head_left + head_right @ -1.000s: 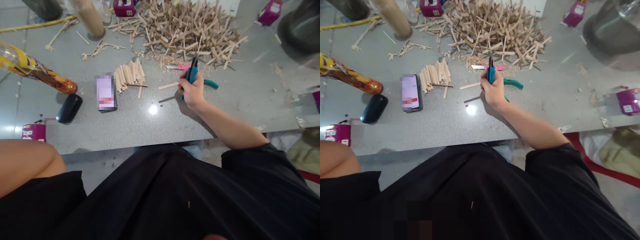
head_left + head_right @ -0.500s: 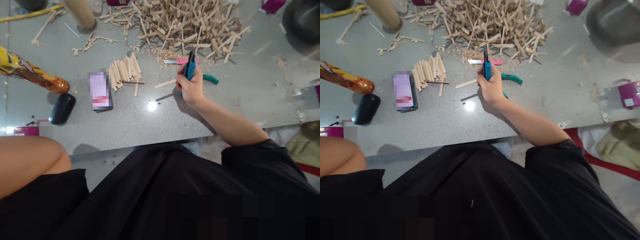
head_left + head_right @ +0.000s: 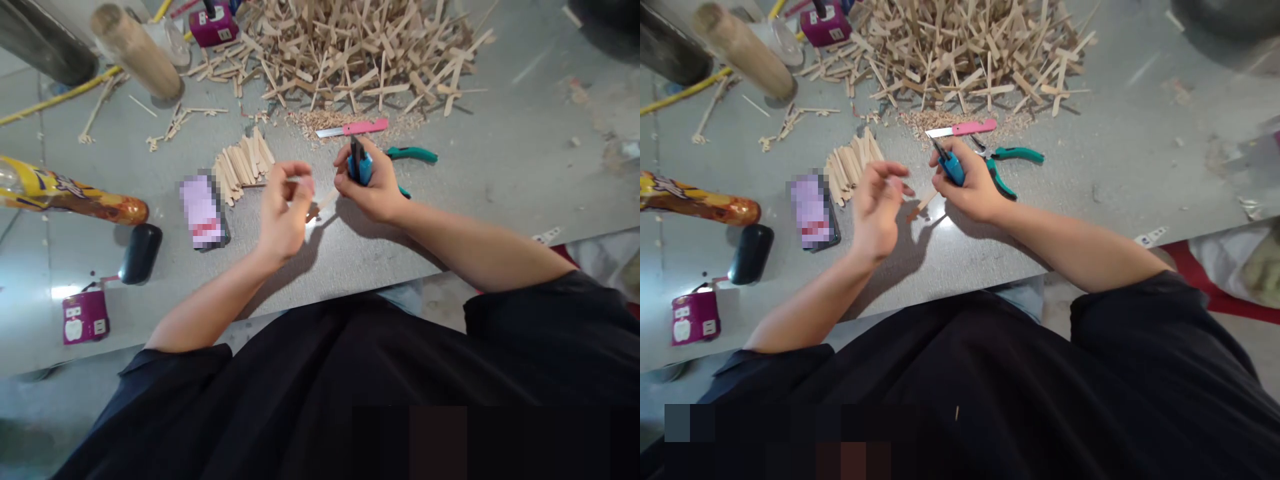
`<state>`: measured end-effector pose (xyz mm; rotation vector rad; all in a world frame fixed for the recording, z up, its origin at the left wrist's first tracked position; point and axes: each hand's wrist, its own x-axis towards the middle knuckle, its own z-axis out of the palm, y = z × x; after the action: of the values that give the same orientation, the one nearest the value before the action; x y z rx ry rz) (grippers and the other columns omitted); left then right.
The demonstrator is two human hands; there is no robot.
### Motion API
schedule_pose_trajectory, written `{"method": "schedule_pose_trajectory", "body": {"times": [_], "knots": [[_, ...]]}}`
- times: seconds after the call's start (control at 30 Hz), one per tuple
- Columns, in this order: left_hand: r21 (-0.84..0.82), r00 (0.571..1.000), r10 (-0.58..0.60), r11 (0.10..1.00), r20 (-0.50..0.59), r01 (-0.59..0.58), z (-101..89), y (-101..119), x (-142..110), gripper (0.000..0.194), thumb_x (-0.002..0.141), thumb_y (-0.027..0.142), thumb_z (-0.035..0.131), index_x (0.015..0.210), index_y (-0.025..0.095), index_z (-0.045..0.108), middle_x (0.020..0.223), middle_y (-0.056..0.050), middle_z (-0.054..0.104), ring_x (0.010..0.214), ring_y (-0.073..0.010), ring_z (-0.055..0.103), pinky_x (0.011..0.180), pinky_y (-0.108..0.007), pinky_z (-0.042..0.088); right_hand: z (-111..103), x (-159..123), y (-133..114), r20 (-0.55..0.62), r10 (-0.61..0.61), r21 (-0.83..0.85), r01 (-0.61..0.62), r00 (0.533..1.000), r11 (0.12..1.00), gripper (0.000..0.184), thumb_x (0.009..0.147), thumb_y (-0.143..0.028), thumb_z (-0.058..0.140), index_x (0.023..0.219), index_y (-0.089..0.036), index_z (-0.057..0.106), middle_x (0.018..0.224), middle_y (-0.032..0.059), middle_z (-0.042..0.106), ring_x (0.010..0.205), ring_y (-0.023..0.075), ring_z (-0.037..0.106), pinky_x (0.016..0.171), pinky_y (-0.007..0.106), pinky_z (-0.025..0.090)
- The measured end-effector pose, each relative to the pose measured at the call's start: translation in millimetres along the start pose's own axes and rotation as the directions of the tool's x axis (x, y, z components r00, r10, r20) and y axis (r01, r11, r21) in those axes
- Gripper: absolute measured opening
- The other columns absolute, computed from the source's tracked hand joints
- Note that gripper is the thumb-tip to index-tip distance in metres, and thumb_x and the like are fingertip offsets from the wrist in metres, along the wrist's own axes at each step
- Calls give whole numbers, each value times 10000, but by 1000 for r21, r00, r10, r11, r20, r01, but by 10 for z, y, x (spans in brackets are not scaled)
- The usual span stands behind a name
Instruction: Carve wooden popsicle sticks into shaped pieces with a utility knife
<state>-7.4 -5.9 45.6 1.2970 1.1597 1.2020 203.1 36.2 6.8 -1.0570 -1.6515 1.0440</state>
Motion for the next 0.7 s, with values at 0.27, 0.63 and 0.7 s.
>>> {"method": "schedule_pose_trajectory", "body": {"times": [0.27,0.63,0.7], "knots": [[-130,947,-217,959,238,252,40,-348,-1,440,992,587,842,955,198,641,626,34,701,403,-70,503,425,-217,367,47,-48,14,-40,-86,-108,81,996,991,430,1000,-678,743,1129,-298,590,885,16,649,742,235,643,743,436,572],[-458,979,-134,868,155,191,-13,-498,29,504,1012,591,853,926,256,486,592,116,468,484,-66,330,484,-215,278,-141,-20,-157,269,74,-626,116,960,771,772,1053,-963,299,877,-256,557,741,65,604,678,243,535,652,375,265],[-467,974,-140,859,177,209,-20,-478,31,498,1025,585,841,921,256,481,587,112,474,476,-66,336,479,-211,273,-125,-37,-180,265,111,-671,101,958,735,784,1056,-958,275,896,-255,582,771,85,638,701,264,570,654,385,259]]}}
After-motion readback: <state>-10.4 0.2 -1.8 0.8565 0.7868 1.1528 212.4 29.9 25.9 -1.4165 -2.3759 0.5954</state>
